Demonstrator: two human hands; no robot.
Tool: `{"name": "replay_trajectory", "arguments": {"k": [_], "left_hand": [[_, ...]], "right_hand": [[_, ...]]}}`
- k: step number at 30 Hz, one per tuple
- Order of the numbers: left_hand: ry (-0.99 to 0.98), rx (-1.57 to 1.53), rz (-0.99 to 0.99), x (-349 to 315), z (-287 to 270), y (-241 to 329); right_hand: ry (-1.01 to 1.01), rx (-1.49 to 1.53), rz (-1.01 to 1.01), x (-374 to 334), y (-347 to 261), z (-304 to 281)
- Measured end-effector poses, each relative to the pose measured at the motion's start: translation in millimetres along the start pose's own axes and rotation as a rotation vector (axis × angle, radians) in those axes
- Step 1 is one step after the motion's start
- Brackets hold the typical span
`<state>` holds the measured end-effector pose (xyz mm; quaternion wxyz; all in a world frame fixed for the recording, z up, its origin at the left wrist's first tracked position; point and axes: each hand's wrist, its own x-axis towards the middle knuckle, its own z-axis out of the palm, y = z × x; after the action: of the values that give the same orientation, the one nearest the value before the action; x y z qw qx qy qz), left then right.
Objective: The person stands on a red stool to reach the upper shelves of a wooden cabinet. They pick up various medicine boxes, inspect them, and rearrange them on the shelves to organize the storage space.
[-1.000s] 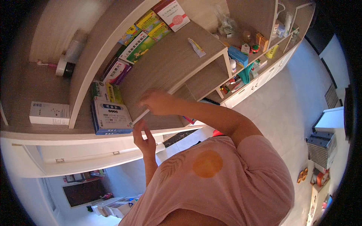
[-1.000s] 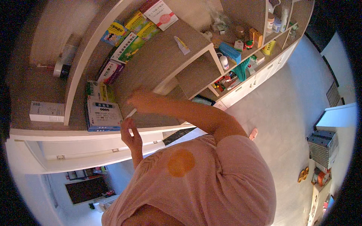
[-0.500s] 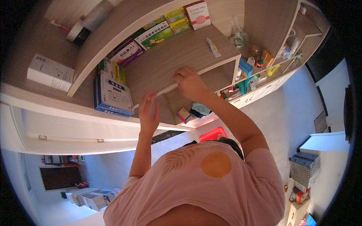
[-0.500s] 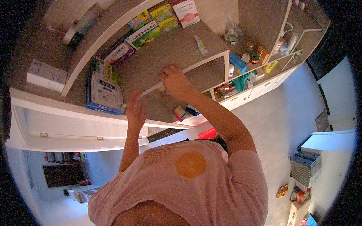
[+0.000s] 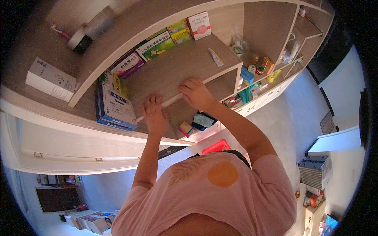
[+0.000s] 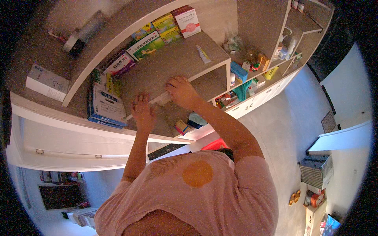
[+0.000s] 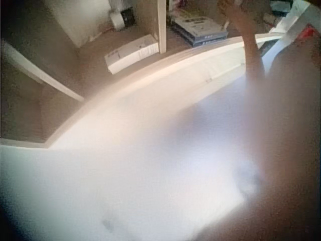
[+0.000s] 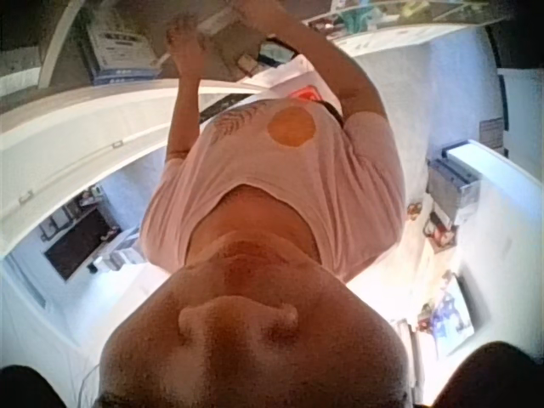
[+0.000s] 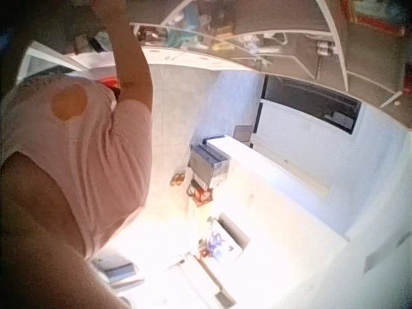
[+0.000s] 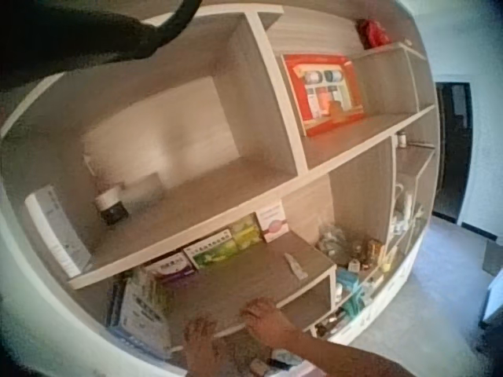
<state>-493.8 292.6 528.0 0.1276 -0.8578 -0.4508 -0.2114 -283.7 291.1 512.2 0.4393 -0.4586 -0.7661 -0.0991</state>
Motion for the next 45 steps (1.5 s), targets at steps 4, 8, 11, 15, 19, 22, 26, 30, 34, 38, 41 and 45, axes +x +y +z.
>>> {"name": "replay_trajectory", "arguments": {"k": [4, 8, 11, 15, 19, 22, 26, 30, 34, 38, 41, 45], "left_hand": [[0.058, -0.009, 0.016, -1.9, 5.8, -2.1], [0.1, 0.009, 0.02, -1.2, 10.8, -5.9], [0.113, -0.006, 0.009, -0.2, 11.2, -4.8], [0.122, -0.043, -0.026, -2.3, 13.0, -3.9], [0.106, -0.03, -0.046, -1.6, 11.7, -3.5], [0.108, 0.001, -0.047, -3.3, 11.2, -6.4], [0.1, -0.004, -0.095, -2.2, 13.0, -8.2], [0.225, -0.113, -0.097, -5.5, 20.0, -10.4], [0.283, -0.203, -0.146, -0.9, 25.0, 1.7], [0.314, -0.143, -0.171, -3.3, 26.4, -7.2], [0.344, -0.183, -0.177, -4.3, 33.1, -6.8], [0.322, -0.203, -0.187, -4.0, 31.4, -5.9]], "right_hand": [[-0.028, 0.027, -0.003, -0.8, 0.2, -1.9], [-0.007, 0.03, -0.044, 2.4, -2.1, -6.0], [-0.007, 0.013, -0.052, 1.3, -1.5, -4.9], [-0.026, -0.005, -0.033, 3.2, -7.5, -12.4], [-0.075, 0.178, 0.099, 10.3, 1.2, -4.2], [-0.076, 0.389, 0.447, 52.7, 4.1, -4.0], [0.126, 0.229, 0.201, 129.2, 29.2, -5.8], [-0.025, -0.331, 0.147, 197.8, 97.9, 4.7], [-0.279, -0.34, 0.168, 231.7, 172.1, -4.2], [-0.272, -0.404, 0.106, 256.8, 154.3, 11.8], [-0.24, -0.463, 0.077, 258.7, 154.7, 8.5], [-0.185, -0.508, 0.045, 258.0, 147.8, 22.9]]}}
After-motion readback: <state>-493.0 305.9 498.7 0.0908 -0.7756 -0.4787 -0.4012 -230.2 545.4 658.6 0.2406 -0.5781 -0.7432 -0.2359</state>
